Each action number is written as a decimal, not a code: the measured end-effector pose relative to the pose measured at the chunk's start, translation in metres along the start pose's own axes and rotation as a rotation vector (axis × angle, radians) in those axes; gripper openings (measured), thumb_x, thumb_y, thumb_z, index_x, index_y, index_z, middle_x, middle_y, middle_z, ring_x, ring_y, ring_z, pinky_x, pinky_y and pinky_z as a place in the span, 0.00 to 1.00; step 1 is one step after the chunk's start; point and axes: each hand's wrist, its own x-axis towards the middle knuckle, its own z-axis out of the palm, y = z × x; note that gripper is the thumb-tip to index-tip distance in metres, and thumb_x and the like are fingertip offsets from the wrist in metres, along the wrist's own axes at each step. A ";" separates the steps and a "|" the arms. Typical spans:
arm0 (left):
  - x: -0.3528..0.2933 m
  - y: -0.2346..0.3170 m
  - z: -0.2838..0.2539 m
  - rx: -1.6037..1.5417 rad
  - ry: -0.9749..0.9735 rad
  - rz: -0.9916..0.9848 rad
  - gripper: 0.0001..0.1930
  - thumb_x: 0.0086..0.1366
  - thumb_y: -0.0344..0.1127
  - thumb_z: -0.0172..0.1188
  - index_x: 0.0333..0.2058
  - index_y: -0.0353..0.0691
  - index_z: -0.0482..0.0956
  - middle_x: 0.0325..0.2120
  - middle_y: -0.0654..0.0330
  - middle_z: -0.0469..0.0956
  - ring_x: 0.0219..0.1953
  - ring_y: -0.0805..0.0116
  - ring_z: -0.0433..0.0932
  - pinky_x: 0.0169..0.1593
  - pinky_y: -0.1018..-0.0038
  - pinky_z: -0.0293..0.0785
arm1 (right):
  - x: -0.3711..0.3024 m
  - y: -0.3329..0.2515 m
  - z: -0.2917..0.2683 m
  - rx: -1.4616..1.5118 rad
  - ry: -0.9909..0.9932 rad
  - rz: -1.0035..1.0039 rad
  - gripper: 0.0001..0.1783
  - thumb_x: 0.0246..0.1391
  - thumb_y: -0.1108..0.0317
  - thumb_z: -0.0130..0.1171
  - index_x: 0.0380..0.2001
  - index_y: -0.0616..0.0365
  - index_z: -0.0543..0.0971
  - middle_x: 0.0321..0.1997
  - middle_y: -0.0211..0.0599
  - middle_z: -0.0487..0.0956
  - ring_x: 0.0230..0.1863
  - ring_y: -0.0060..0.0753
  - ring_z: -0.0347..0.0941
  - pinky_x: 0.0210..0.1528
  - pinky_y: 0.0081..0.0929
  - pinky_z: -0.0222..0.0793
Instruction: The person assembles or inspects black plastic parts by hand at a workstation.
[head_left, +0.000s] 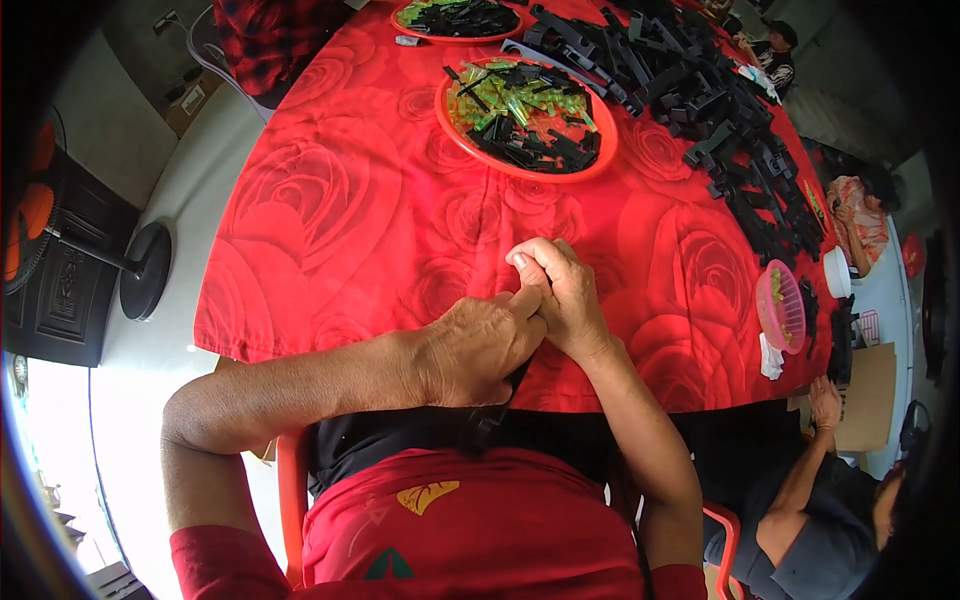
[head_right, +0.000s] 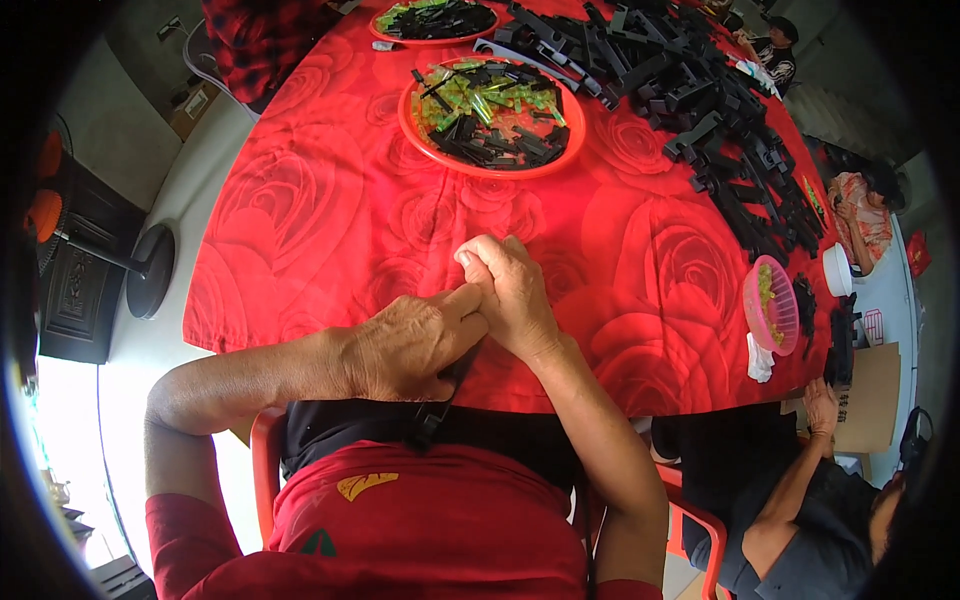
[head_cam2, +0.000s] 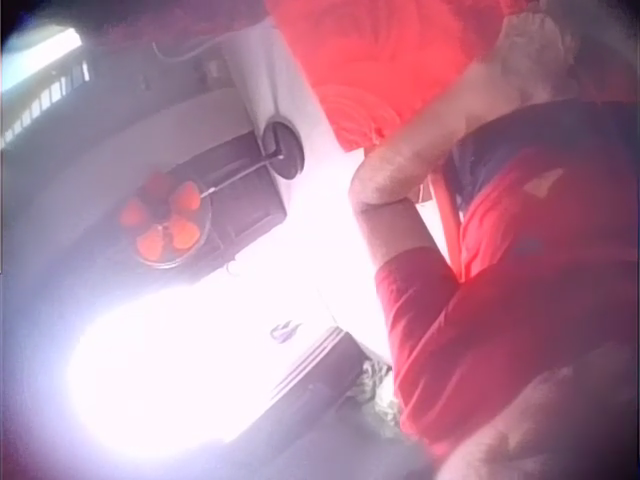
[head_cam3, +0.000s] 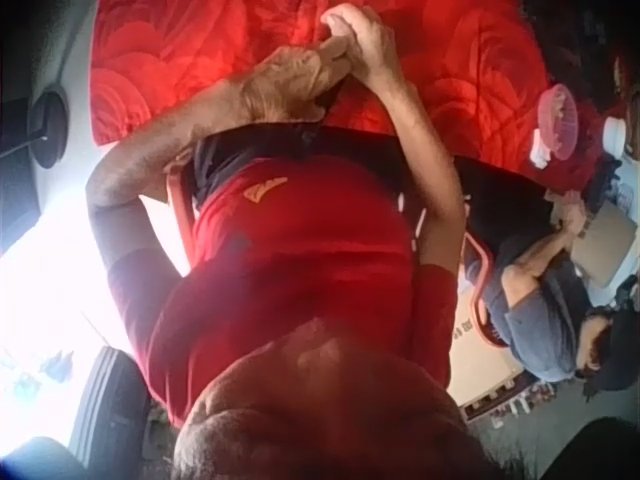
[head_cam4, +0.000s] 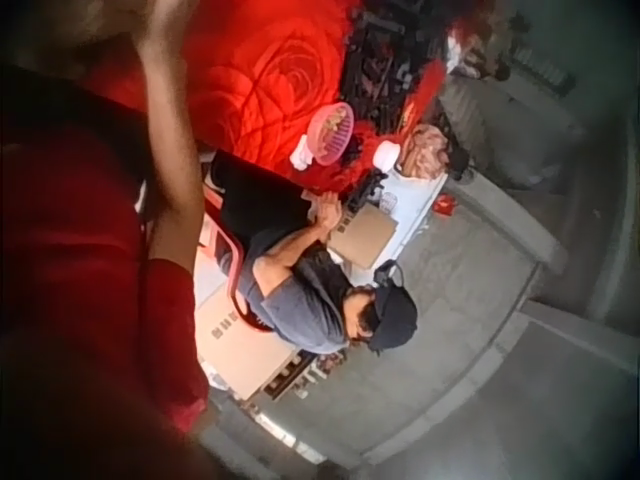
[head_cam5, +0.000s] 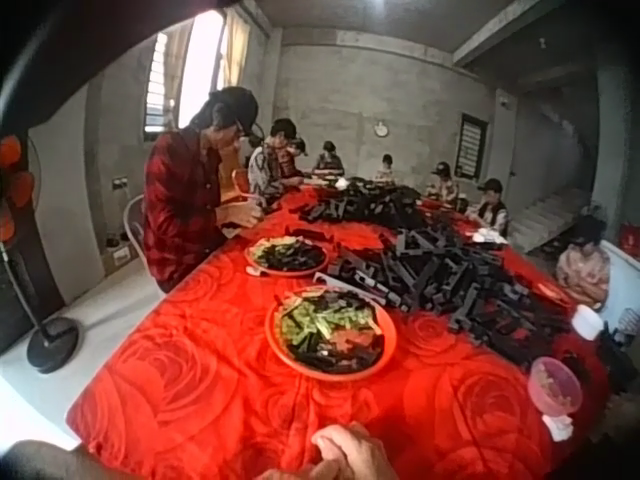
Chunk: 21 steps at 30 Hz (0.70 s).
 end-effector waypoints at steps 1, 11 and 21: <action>0.000 -0.001 0.000 -0.001 -0.001 -0.001 0.22 0.49 0.32 0.72 0.41 0.28 0.76 0.47 0.41 0.73 0.44 0.48 0.82 0.45 0.59 0.84 | 0.000 0.000 0.000 -0.004 -0.004 0.004 0.08 0.69 0.66 0.58 0.37 0.58 0.80 0.31 0.43 0.80 0.35 0.50 0.73 0.40 0.44 0.71; -0.003 0.001 0.003 -0.024 0.010 -0.044 0.22 0.49 0.31 0.73 0.42 0.32 0.74 0.48 0.45 0.71 0.47 0.47 0.81 0.45 0.56 0.84 | -0.001 0.001 0.001 -0.010 0.012 -0.001 0.06 0.68 0.68 0.58 0.37 0.58 0.80 0.32 0.43 0.81 0.36 0.49 0.73 0.40 0.44 0.71; -0.002 -0.002 0.004 -0.075 0.019 -0.035 0.22 0.49 0.30 0.72 0.41 0.34 0.72 0.45 0.47 0.70 0.48 0.44 0.79 0.43 0.54 0.82 | -0.001 -0.001 0.001 0.012 0.000 0.017 0.06 0.68 0.68 0.57 0.38 0.59 0.80 0.34 0.43 0.81 0.37 0.48 0.73 0.41 0.43 0.72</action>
